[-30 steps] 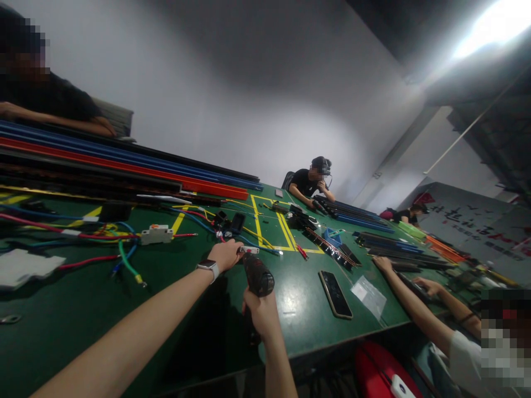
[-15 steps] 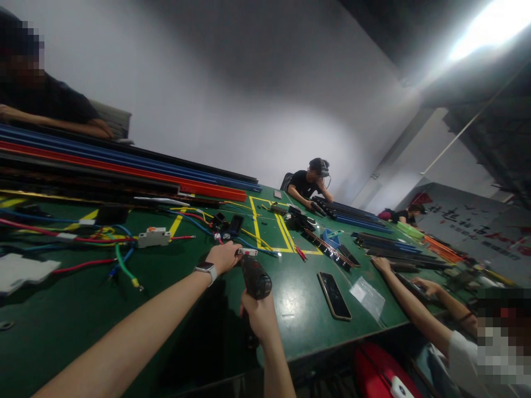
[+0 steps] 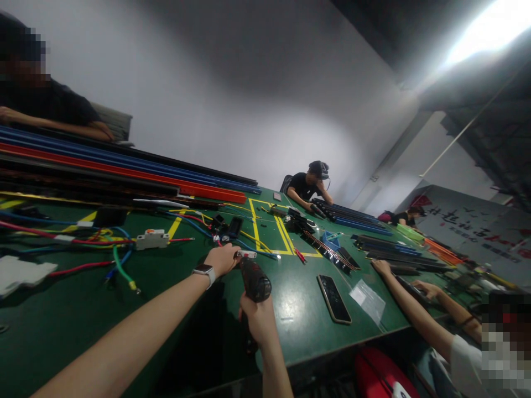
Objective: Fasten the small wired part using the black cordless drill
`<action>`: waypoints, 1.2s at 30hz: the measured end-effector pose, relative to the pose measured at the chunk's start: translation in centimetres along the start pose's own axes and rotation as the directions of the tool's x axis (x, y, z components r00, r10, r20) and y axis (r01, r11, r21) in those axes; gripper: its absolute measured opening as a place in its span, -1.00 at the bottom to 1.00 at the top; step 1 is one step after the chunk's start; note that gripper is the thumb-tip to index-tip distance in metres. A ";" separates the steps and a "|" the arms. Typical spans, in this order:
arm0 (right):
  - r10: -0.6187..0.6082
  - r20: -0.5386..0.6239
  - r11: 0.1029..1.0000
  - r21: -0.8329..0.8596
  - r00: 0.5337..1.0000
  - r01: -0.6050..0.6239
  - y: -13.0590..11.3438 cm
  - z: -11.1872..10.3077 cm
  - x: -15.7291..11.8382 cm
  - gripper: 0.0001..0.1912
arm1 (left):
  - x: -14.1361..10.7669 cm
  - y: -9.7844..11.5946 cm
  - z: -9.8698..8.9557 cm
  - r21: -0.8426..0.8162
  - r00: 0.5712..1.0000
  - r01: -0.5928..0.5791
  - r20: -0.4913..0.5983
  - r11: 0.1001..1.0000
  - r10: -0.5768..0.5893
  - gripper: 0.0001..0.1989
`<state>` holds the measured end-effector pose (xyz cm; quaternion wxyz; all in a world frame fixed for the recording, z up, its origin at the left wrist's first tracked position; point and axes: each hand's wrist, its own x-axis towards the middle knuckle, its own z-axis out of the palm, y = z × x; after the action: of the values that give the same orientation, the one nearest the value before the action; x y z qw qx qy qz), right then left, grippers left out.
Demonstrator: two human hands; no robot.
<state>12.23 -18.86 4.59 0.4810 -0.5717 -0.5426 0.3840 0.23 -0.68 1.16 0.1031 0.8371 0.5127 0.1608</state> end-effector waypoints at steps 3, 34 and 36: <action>-0.025 0.005 1.000 0.000 1.000 0.025 0.1 -0.1 0.0 -0.92 | 0.0 0.0 0.1 -0.001 1.000 0.005 0.003 1.000 -0.005 -0.59; -0.027 -0.011 1.000 0.008 1.000 0.027 -0.3 0.1 -0.2 -0.89 | 0.3 -0.3 0.6 0.002 1.000 -0.014 -0.016 1.000 0.014 -0.56; -0.022 -0.012 1.000 0.006 1.000 0.022 -0.4 0.1 -0.2 -0.90 | 0.3 -0.3 0.6 0.005 1.000 -0.009 -0.013 1.000 0.009 -0.57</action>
<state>12.05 -19.06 4.90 0.4900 -0.5665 -0.5449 0.3769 0.32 -0.29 0.57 0.0969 0.8386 0.5099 0.1655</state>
